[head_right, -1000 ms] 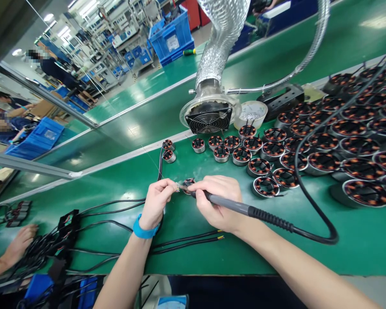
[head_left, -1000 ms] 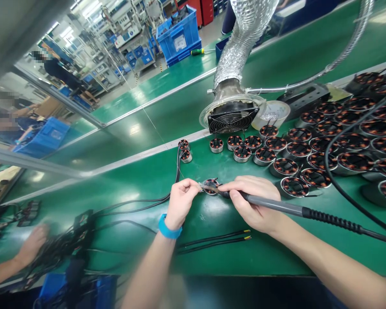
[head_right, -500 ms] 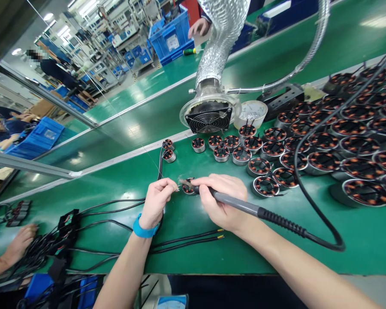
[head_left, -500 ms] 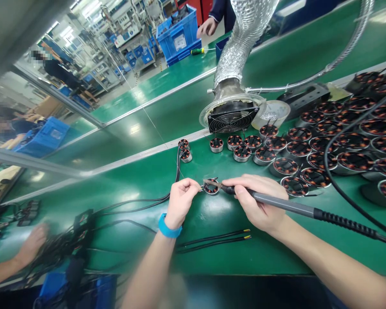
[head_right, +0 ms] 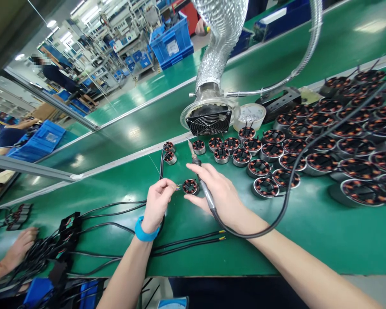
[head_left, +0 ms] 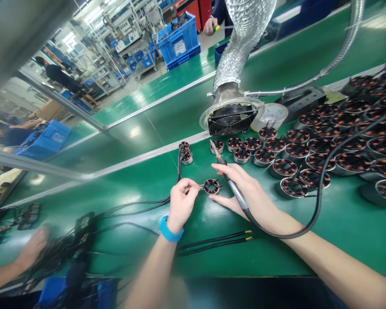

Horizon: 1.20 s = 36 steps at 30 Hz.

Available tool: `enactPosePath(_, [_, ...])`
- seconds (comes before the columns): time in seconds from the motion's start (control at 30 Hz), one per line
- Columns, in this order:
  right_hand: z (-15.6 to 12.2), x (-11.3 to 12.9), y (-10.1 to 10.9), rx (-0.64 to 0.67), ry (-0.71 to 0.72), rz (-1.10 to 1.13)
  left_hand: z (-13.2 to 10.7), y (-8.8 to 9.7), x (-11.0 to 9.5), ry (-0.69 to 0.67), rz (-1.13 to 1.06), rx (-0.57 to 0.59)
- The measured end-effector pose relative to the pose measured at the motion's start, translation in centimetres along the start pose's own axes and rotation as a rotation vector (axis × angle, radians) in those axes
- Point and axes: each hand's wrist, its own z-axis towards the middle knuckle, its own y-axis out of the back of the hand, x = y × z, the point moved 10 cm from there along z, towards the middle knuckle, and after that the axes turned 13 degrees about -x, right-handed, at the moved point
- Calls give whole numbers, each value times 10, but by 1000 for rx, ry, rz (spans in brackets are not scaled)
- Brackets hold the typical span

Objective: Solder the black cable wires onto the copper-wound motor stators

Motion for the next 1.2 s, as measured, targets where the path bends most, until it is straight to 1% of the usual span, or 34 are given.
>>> enactPosePath(0.07, [-3,-3,-7,57,-12,35,-1,3,-8,-80,20,-24])
enactPosePath(0.17, [-7,-4,-18,97,-21,93,-3,-1,-18,-150,9,-9])
enactPosePath(0.27, [-11,-3,-28,94,-28,172,-6,-7,-24,-189,21,24])
enactPosePath(0.4, [-12,3,-34,95,-15,248,-6,-10,-23,-196,53,48])
enactPosePath(0.5, [-7,7,-28,72,-5,286,-6,-8,-22,-193,48,59])
enactPosePath(0.63, [5,17,-13,-33,26,316,-7,-8,-23,-198,42,67])
enactPosePath(0.83, [9,33,-15,-65,130,324,-8,-7,-24,-203,40,63])
enactPosePath(1.0, [4,31,-11,-125,170,237,-7,-6,-23,-165,9,85])
enactPosePath(1.2, [-6,30,-14,-91,250,180,-6,-8,-21,-126,-52,75])
